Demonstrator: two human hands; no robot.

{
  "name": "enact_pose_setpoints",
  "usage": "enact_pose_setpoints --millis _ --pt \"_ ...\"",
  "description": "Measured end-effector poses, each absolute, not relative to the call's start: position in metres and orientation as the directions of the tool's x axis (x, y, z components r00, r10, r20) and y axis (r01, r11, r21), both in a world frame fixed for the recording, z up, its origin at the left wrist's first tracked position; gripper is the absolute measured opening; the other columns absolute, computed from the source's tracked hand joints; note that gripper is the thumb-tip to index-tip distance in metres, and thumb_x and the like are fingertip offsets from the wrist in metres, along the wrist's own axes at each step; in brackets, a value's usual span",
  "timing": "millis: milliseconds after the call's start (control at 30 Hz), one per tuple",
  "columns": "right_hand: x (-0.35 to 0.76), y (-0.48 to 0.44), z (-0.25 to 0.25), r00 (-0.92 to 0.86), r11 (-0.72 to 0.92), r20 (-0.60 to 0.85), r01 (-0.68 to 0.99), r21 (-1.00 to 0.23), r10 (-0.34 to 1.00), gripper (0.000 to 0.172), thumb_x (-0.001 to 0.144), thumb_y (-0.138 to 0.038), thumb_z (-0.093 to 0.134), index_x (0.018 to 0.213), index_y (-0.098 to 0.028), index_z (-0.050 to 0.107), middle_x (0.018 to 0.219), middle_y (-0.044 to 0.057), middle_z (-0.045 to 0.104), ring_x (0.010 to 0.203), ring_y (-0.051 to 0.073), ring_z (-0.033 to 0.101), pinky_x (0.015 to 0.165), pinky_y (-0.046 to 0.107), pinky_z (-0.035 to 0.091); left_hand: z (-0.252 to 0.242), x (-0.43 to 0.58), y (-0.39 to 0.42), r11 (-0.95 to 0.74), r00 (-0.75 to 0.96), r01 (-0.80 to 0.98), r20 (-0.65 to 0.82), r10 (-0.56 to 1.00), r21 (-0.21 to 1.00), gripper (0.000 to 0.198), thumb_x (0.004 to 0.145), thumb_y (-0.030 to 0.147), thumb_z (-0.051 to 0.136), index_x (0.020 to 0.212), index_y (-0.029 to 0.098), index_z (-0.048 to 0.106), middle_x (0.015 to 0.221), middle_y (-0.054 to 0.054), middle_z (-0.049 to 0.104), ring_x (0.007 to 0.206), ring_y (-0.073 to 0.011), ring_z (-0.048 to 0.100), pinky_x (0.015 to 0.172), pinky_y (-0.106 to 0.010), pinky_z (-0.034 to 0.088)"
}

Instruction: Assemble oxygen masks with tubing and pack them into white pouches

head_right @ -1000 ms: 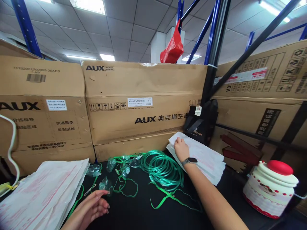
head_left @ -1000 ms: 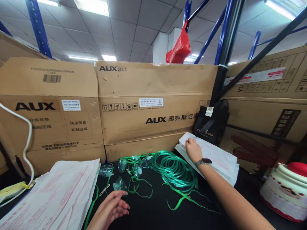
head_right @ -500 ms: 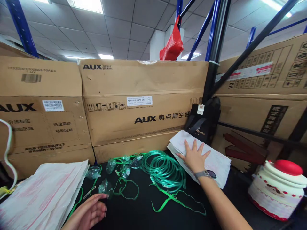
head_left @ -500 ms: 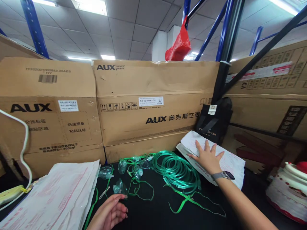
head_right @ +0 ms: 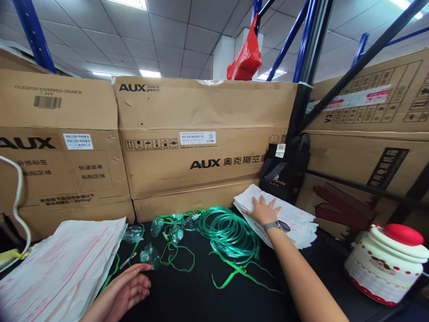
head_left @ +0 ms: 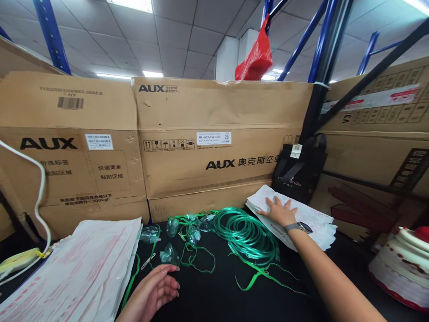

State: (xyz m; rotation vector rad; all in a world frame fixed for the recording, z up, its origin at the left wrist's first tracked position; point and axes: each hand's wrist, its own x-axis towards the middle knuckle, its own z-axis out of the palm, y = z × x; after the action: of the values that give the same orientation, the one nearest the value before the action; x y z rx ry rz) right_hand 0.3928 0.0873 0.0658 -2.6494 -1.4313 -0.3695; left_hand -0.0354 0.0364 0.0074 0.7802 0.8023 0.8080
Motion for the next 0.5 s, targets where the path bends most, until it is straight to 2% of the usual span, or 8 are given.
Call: enact_pose_setpoints --millis 167,233,300,400,433,500 --pt "0.363 0.067 0.080 0.350 -0.419 0.457 0.907 0.054 0.818 0.065 0.080 -0.047 0.046 0.131 -0.009 0.035 0.140 0.025 0.026 0.130 0.044 0.004 0.092 0.070 0.007 0.014 -0.031 0.032 0.451 0.462 -0.292 -0.288 0.839 0.844 0.038 0.058 0.044 0.072 0.080 0.016 0.064 0.059 -0.004 0.069 0.058 -0.0168 0.062 0.062 -0.027 0.043" --pt "0.337 0.058 0.085 0.236 -0.311 0.505 0.948 0.069 0.830 0.059 0.082 -0.038 0.048 0.129 -0.006 0.036 0.138 0.027 0.028 0.130 0.043 0.004 0.093 0.069 0.008 0.013 -0.030 0.031 0.454 0.450 -0.279 -0.303 0.840 0.846 0.036 0.058 0.045 0.072 0.079 0.016 0.063 0.058 -0.003 0.069 0.056 -0.0165 0.062 0.061 -0.027 0.042" --pt "0.303 0.048 0.087 0.075 -0.139 0.510 0.986 0.089 0.857 0.047 0.083 -0.030 0.047 0.125 -0.009 0.043 0.137 0.023 0.034 0.131 0.038 0.010 0.098 0.064 0.011 0.012 -0.030 0.030 0.450 0.440 -0.272 -0.306 0.844 0.850 0.036 0.058 0.045 0.072 0.078 0.016 0.063 0.056 -0.003 0.068 0.055 -0.0163 0.062 0.060 -0.026 0.042" --pt "0.246 0.031 0.081 -0.197 0.177 0.450 0.980 0.088 0.871 0.033 0.083 -0.028 0.050 0.114 -0.021 0.055 0.131 0.009 0.046 0.131 0.025 0.021 0.106 0.048 0.016 0.012 -0.030 0.031 0.437 0.452 -0.276 -0.286 0.845 0.856 0.036 0.059 0.044 0.071 0.079 0.016 0.063 0.058 -0.003 0.069 0.056 -0.0163 0.062 0.061 -0.027 0.043" --pt "0.228 0.025 0.077 -0.268 0.265 0.425 0.962 0.068 0.864 0.031 0.082 -0.031 0.051 0.112 -0.026 0.056 0.128 0.004 0.049 0.129 0.021 0.027 0.106 0.043 0.019 0.012 -0.030 0.030 0.429 0.455 -0.275 -0.277 0.847 0.860 0.035 0.059 0.044 0.071 0.079 0.016 0.063 0.059 -0.003 0.069 0.057 -0.0165 0.062 0.061 -0.027 0.043" --pt "0.200 0.017 0.068 -0.361 0.405 0.386 0.914 -0.035 0.849 0.030 0.081 -0.035 0.054 0.110 -0.026 0.057 0.124 0.002 0.052 0.121 0.019 0.039 0.103 0.036 0.029 0.010 -0.028 0.027 0.397 0.440 -0.281 -0.251 0.863 0.874 0.034 0.059 0.043 0.071 0.078 0.016 0.063 0.056 -0.002 0.067 0.055 -0.0161 0.061 0.060 -0.027 0.043"
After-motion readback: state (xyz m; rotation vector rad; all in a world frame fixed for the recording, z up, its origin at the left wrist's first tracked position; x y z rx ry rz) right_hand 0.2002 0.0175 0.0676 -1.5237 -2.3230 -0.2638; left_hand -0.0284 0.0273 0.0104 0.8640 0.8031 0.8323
